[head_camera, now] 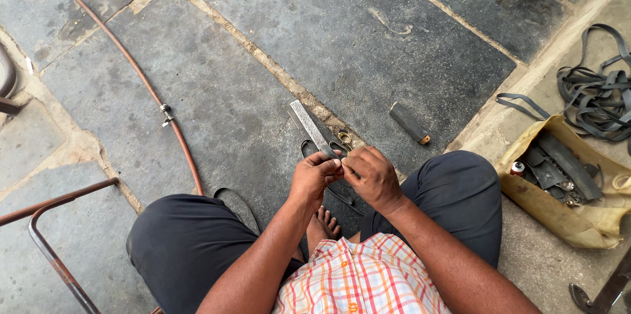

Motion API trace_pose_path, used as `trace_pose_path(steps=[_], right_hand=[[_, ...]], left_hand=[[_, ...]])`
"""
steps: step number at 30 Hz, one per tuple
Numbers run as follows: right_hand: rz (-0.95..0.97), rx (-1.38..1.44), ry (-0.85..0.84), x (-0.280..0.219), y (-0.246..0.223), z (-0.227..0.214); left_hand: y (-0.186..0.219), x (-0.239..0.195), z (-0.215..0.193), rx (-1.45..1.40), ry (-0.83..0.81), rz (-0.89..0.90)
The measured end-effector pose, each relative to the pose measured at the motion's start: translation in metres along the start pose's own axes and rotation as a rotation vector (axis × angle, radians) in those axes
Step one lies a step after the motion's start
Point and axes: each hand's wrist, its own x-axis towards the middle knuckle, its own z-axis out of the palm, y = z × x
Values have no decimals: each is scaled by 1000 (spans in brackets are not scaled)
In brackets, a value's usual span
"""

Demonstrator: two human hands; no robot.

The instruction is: The person sits on the floor and repairs a black shoe strap. They use a hammer to shape the strap, apply glue from a tube, and use scissors to trim the material. The person repeats this process for multiple straps.

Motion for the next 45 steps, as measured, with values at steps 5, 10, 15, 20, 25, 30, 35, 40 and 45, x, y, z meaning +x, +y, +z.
trace_pose_path(steps=[5,10,15,20,25,30,35,40,45], right_hand=[[-91,-94,-29,-3,-7,-8],[-236,-207,-35,2,-9,-15],[-164,-141,-11,-9,-9,-12],[-12,12,42,-11,-17,-5],[138,124,44,-13,-9,-5],[178,-17,182,-17,22,-48],[444,-113,346,-31,57,-109],[661,-26,79,-30,76,-92],[547,-227,-571,-1,119,29]], left_hand=[[1,-1,-2,17,-8,-13],[12,0,-8,124,49,-40],[2,4,-12,50,32,33],[3,7,-16,-27,39,16],[8,9,-17,-38,60,-6],[39,6,-28,-115,10,83],[90,-12,-34,-267,114,144],[140,-36,-45,-335,118,451],[133,-20,-43,-230,182,421]])
